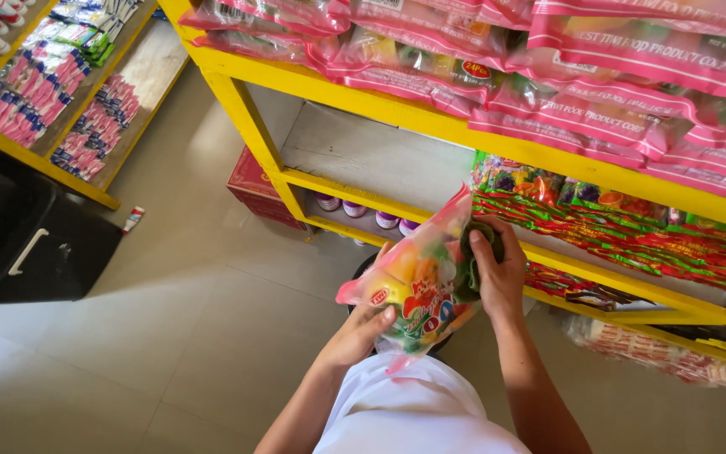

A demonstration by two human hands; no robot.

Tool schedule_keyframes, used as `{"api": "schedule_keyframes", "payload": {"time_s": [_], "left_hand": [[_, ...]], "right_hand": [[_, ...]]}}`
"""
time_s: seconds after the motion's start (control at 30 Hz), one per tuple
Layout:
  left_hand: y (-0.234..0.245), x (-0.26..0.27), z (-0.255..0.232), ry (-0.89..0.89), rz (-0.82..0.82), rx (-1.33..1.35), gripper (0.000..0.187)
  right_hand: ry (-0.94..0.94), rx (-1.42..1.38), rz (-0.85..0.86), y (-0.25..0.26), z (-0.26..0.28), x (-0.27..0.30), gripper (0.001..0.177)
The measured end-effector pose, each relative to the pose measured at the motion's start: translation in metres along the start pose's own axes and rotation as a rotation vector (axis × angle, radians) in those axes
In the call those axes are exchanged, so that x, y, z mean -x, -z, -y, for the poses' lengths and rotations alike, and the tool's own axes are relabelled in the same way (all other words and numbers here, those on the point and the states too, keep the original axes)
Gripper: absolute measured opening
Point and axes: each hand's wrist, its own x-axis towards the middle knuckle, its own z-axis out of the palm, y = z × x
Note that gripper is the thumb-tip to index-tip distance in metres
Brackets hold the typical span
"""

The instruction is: Wiping down a bag of candy with a cleaning cloth in a grocery store aisle.

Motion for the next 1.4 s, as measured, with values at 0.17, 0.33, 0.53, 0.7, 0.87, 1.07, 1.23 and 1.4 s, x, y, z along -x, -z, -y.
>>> {"api": "schedule_keyframes", "payload": {"time_s": [0.17, 0.33, 0.53, 0.7, 0.87, 1.07, 1.23, 1.4], "left_hand": [[0.037, 0.003, 0.070, 0.030, -0.107, 0.295, 0.065], [0.019, -0.004, 0.029, 0.042, -0.059, 0.299, 0.062], [0.006, -0.004, 0.008, -0.046, 0.028, 0.264, 0.063], [0.018, -0.004, 0.025, -0.118, 0.031, 0.383, 0.064], [0.053, 0.001, 0.071, -0.118, 0.007, 0.361, 0.058], [0.043, 0.012, 0.063, 0.079, -0.124, 0.373, 0.060], [0.026, 0.010, 0.042, 0.014, -0.086, 0.338, 0.062], [0.050, 0.010, 0.078, 0.035, -0.200, 0.314, 0.064]], "right_hand": [[0.126, 0.024, -0.026, -0.017, 0.021, 0.013, 0.028], [0.255, -0.044, 0.102, -0.023, 0.027, 0.026, 0.034], [0.491, 0.014, 0.219, -0.028, 0.063, 0.052, 0.035], [0.682, 0.055, 0.316, -0.035, 0.073, 0.068, 0.036], [0.920, 0.097, 0.352, -0.043, 0.046, 0.064, 0.030], [0.804, 0.278, 0.346, -0.036, 0.028, 0.045, 0.038], [0.467, 0.159, 0.284, -0.046, 0.058, 0.043, 0.037], [0.794, 0.192, 0.280, -0.051, 0.061, 0.074, 0.030]]}}
